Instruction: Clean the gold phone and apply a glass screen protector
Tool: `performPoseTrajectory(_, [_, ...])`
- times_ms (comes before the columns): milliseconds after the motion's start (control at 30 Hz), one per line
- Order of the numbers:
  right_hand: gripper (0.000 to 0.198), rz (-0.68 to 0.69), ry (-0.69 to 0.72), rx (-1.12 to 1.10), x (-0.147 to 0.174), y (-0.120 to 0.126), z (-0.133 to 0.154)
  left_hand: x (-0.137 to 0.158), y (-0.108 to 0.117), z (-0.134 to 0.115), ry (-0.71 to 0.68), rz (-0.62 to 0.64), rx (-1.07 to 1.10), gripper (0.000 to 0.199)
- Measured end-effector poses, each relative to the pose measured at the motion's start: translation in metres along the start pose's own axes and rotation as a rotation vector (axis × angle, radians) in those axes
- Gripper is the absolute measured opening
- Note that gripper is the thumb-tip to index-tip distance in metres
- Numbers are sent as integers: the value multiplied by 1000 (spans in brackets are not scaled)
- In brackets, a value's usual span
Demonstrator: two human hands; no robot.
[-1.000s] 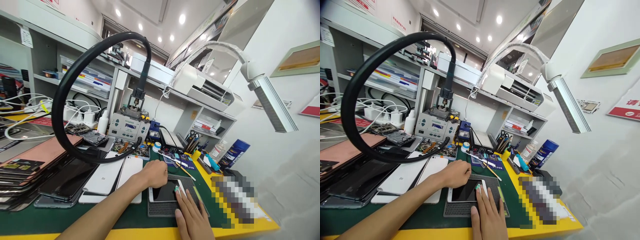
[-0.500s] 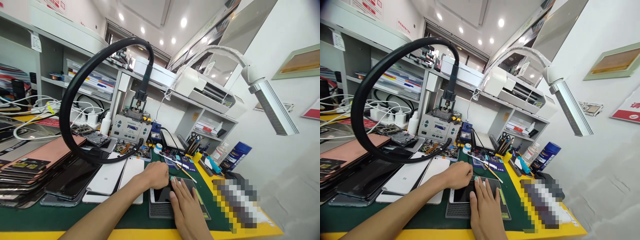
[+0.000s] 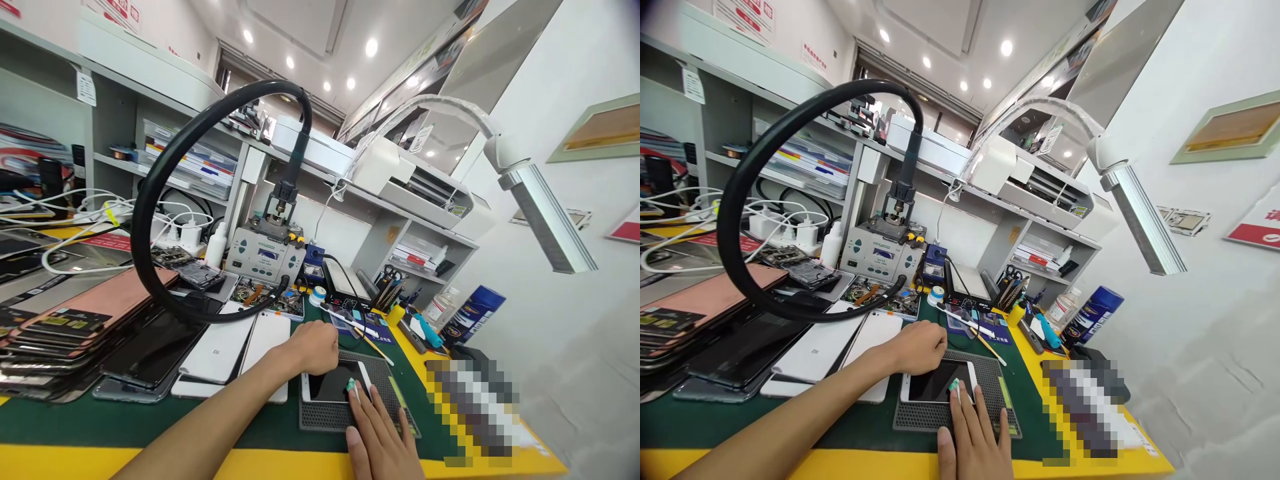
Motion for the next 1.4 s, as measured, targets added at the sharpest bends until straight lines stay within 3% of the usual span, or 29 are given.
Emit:
performPoseTrajectory(233, [59, 88, 85, -87, -16, 18, 7, 1, 1, -3, 14, 9, -26, 24])
performPoseTrajectory(533, [64, 55, 28, -222, -38, 43, 26, 3, 5, -3, 17, 20, -27, 24])
performPoseTrajectory(700, [62, 79, 38, -166, -25, 33, 24, 3, 4, -2, 10, 6, -25, 24])
performPoseTrajectory(1000, [53, -25, 74, 33, -9, -5, 11, 3, 5, -2, 28, 2, 8, 24])
performPoseTrajectory(1067, [54, -60, 80, 38, -11, -1, 11, 3, 5, -2, 37, 7, 22, 25])
performPoseTrajectory(1233, [59, 87, 118, -93, -23, 23, 23, 3, 7, -1, 54, 9, 51, 25])
performPoseTrajectory(1400, [61, 42, 81, -159, -33, 46, 39, 4, 9, 0, 52, -8, 76, 25])
Point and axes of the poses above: each hand's wrist, its own x-axis away from the middle knuckle, its own y-axis out of the back of the hand, z = x × y, the point moved 4 cm from there along -x, towards the middle knuckle, and after that the axes turned 5 degrees about x, right-handed, at the moved point
